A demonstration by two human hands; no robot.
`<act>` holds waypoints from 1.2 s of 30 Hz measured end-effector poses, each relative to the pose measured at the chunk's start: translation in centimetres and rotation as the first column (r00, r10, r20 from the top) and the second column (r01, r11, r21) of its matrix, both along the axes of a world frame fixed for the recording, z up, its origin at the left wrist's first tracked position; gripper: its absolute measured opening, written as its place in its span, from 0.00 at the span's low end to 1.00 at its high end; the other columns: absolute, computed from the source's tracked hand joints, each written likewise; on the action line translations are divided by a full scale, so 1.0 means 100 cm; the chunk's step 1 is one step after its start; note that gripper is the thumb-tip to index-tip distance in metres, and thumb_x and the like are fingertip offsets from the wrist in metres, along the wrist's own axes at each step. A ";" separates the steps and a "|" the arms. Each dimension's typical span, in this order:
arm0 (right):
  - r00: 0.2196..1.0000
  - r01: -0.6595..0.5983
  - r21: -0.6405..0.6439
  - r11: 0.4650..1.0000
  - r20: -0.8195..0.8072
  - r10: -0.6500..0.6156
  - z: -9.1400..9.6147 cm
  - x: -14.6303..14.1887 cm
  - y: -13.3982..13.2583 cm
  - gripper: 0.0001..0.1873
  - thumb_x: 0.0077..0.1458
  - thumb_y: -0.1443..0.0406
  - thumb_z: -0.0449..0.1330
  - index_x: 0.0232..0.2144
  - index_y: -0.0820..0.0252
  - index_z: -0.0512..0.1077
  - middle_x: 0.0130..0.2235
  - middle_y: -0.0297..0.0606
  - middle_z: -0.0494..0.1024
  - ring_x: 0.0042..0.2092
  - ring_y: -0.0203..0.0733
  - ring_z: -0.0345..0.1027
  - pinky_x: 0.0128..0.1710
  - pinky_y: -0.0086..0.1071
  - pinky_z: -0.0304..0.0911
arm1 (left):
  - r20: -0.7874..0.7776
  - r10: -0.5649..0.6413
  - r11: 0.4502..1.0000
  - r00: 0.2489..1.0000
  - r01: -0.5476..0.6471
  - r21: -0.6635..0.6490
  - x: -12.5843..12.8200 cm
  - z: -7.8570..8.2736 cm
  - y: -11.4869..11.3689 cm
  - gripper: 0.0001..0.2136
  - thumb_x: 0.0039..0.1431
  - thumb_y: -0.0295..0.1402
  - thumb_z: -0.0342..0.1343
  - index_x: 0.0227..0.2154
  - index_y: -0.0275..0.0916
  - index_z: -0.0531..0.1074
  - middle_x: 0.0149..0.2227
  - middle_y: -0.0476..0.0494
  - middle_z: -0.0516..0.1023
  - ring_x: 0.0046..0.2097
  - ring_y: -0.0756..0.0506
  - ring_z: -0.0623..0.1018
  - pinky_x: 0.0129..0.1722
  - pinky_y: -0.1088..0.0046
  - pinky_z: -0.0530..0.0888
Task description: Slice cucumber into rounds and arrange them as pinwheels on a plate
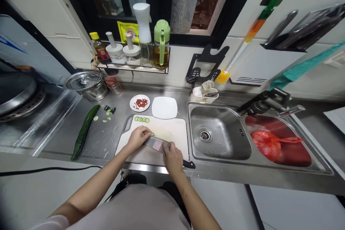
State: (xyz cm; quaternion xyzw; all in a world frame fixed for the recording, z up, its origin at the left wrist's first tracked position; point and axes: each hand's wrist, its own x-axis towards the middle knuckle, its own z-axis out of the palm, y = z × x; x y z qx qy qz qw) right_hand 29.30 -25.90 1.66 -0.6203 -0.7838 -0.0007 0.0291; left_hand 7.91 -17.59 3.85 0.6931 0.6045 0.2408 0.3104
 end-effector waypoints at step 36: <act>0.979 0.156 0.028 0.987 -0.140 -0.151 -0.015 0.014 0.008 0.18 0.61 0.65 0.54 0.52 0.50 0.72 0.44 0.38 0.69 0.29 0.31 0.61 0.31 0.28 0.52 | -0.400 0.195 0.977 0.896 -0.214 -0.003 0.007 -0.037 0.085 0.08 0.60 0.36 0.54 0.32 0.42 0.77 0.40 0.41 0.79 0.48 0.40 0.72 0.48 0.63 0.59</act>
